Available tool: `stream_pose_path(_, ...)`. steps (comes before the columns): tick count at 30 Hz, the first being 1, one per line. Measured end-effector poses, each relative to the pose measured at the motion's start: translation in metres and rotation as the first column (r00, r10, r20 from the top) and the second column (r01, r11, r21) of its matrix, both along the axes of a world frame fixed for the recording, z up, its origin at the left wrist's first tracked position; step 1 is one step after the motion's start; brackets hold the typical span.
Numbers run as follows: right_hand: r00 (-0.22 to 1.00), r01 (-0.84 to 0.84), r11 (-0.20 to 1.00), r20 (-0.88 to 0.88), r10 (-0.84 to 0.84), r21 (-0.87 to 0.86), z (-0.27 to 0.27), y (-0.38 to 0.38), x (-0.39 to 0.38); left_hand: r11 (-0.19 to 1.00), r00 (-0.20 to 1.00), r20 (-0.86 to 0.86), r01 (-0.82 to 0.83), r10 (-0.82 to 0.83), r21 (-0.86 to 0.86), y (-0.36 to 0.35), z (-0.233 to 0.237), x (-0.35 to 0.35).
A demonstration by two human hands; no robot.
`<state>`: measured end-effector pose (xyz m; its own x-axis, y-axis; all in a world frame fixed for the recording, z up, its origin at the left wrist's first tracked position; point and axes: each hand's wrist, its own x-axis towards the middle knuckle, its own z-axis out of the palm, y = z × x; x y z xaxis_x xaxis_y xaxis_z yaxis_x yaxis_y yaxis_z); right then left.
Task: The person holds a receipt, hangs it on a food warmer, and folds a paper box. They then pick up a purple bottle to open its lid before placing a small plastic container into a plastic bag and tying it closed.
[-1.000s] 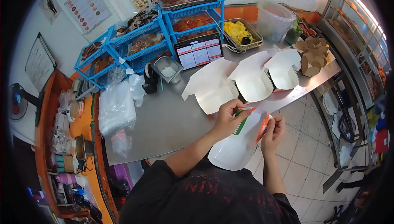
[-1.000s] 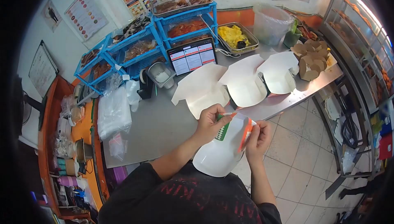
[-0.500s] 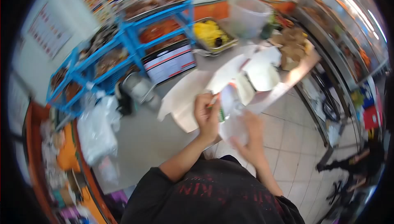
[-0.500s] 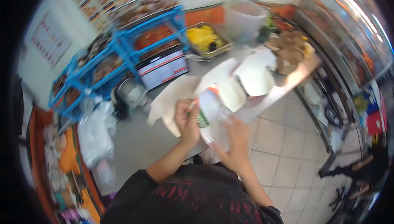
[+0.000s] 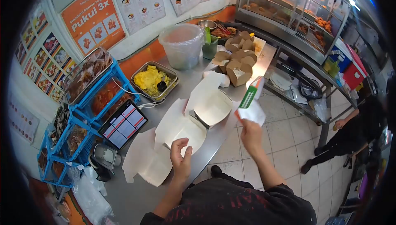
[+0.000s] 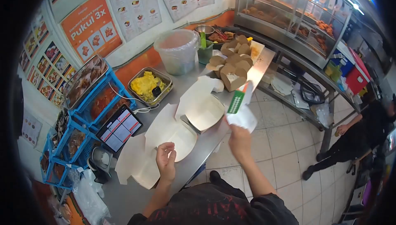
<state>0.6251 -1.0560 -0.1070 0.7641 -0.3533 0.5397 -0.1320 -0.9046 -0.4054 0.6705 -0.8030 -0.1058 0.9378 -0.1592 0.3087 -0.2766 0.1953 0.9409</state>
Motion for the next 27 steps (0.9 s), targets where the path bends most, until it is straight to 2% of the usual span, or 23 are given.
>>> stream_pose_path(1,0.998,0.035,0.999,0.044,-0.034,-0.006,-0.003,-0.020,0.014,0.975,0.998,0.056,0.012,-0.025,0.222,-0.002,-0.003,0.005)
stream_pose_path(2,0.998,0.061,0.998,0.034,-0.060,-0.011,-0.005,-0.036,0.027,0.901,0.993,0.100,0.012,-0.061,0.434,-0.004,-0.004,0.009)
stream_pose_path(3,0.997,0.067,0.998,0.041,-0.067,-0.001,-0.012,-0.051,0.042,0.820,0.974,0.195,-0.018,-0.115,0.573,-0.014,0.002,0.015)
stream_pose_path(5,0.997,0.058,0.998,0.040,-0.059,0.019,-0.028,-0.072,0.066,0.686,0.922,0.260,0.007,-0.286,0.728,-0.039,-0.001,0.036)
stream_pose_path(6,0.999,0.044,0.999,0.011,-0.044,0.021,-0.033,-0.079,0.076,0.680,0.927,0.256,0.000,-0.275,0.733,-0.052,-0.006,0.050)
stream_pose_path(8,1.000,0.021,0.999,-0.014,-0.021,0.027,-0.043,-0.084,0.090,0.535,0.761,0.494,-0.232,-0.420,0.812,-0.073,-0.028,0.079)
stream_pose_path(9,1.000,-0.011,1.000,-0.011,0.011,0.021,-0.049,-0.083,0.095,0.529,0.763,0.495,-0.239,-0.417,0.814,-0.075,-0.046,0.092)
stream_pose_path(11,0.999,-0.047,0.999,-0.004,0.047,0.017,-0.052,-0.078,0.100,0.384,0.783,0.434,-0.270,-0.446,0.883,-0.077,-0.076,0.113)
stream_pose_path(12,0.998,-0.068,0.997,0.001,0.068,0.022,-0.050,-0.073,0.101,0.383,0.785,0.435,-0.273,-0.442,0.883,-0.074,-0.077,0.113)
stream_pose_path(14,0.996,-0.090,0.996,0.006,0.090,0.028,-0.052,-0.068,0.107,0.222,0.902,0.226,-0.151,-0.367,0.963,-0.061,-0.078,0.110)
stream_pose_path(16,0.983,-0.167,0.986,0.079,0.168,-0.020,-0.063,-0.062,0.112,0.249,0.903,0.259,-0.178,-0.343,0.952,-0.046,-0.080,0.105)
stream_pose_path(18,0.977,-0.201,0.979,0.064,0.202,-0.017,-0.071,-0.057,0.123,0.301,0.923,0.246,-0.153,-0.297,0.941,-0.031,-0.078,0.099)
stream_pose_path(20,0.970,-0.234,0.972,0.060,0.235,-0.018,-0.085,-0.056,0.137,0.302,0.930,0.238,-0.150,-0.280,0.941,-0.020,-0.078,0.096)
stream_pose_path(22,0.909,-0.267,0.962,-0.314,0.273,0.062,-0.103,-0.055,0.154,0.304,0.934,0.237,-0.152,-0.266,0.940,-0.013,-0.077,0.095)
stream_pose_path(27,0.877,-0.371,0.915,-0.264,0.401,0.157,-0.108,-0.041,0.186,0.334,0.938,0.242,-0.151,-0.248,0.930,-0.001,-0.075,0.091)
